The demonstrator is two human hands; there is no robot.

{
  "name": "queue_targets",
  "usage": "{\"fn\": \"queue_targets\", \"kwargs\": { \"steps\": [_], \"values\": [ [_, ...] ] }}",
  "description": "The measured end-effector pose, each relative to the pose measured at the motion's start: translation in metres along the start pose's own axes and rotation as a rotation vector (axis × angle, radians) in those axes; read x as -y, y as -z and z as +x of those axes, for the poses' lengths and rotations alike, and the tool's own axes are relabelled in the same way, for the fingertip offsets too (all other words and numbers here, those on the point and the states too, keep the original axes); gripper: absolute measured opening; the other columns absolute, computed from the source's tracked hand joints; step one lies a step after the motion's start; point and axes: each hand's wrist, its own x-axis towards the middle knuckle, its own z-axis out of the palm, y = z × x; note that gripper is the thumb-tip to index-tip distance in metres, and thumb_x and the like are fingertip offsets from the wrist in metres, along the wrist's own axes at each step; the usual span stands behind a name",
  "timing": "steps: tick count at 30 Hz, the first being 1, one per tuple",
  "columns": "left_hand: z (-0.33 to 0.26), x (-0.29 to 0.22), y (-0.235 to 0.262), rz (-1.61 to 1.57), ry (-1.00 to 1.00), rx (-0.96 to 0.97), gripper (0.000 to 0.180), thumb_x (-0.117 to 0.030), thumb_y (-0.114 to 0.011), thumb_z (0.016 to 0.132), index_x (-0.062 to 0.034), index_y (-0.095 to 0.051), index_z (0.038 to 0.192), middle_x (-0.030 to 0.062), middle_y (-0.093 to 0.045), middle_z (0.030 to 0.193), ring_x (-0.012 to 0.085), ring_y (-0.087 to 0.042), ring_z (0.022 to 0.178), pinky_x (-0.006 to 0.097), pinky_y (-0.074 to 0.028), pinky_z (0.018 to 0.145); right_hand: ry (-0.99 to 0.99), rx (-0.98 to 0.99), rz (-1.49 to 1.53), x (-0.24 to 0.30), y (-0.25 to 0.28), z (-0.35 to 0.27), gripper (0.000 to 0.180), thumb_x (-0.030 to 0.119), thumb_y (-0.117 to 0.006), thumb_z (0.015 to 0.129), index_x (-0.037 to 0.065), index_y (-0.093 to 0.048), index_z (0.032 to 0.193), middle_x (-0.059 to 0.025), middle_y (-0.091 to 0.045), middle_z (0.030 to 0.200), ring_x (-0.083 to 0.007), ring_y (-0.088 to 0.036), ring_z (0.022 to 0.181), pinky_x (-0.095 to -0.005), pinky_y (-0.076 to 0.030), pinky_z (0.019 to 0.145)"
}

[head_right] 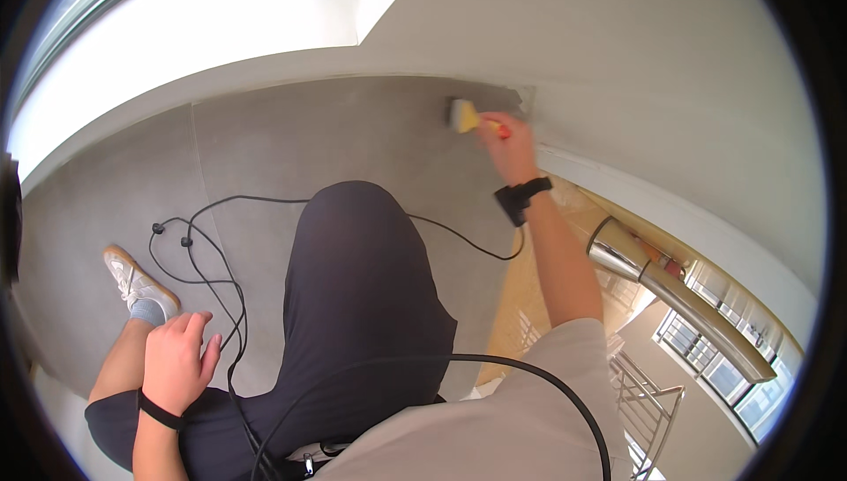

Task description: Apply paint or sealant to the edge of a wall near a window using a brush.

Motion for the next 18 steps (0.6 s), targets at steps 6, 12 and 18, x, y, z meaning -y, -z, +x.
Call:
{"fn": "queue_targets", "kwargs": {
  "steps": [6, 12, 18],
  "values": [
    [0.003, 0.004, -0.001, 0.012, -0.036, -0.016, 0.022, -0.019, -0.071, 0.087, -0.0039, -0.063, 0.101, 0.0100, -0.061, 0.077, 0.0292, -0.063, 0.071, 0.042, -0.049, 0.063, 0.009, 0.314, 0.581, 0.078, -0.161, -0.014, 0.026, 0.012, -0.061, 0.103, -0.003, -0.069, 0.123, -0.0143, -0.074, 0.096, -0.0175, -0.073, 0.083, -0.0288, -0.059, 0.074],
    [-0.006, 0.012, 0.001, 0.013, -0.028, 0.026, 0.022, -0.020, -0.071, 0.087, -0.0040, -0.063, 0.100, 0.0092, -0.060, 0.076, 0.0280, -0.063, 0.071, 0.041, -0.049, 0.061, -0.052, -0.118, 0.468, 0.000, -0.095, 0.024, 0.025, 0.013, -0.062, 0.102, -0.004, -0.069, 0.120, -0.0141, -0.074, 0.087, -0.0181, -0.072, 0.073, -0.0294, -0.060, 0.069],
    [-0.007, 0.007, 0.008, 0.023, -0.073, 0.025, 0.022, -0.021, -0.072, 0.087, -0.0045, -0.064, 0.099, 0.0083, -0.060, 0.075, 0.0271, -0.063, 0.070, 0.041, -0.049, 0.061, -0.152, -0.558, 0.019, -0.076, 0.034, 0.036, 0.025, 0.018, -0.064, 0.098, -0.004, -0.072, 0.107, -0.0078, -0.069, 0.072, -0.0148, -0.068, 0.063, -0.0284, -0.055, 0.060]
  ]
}}
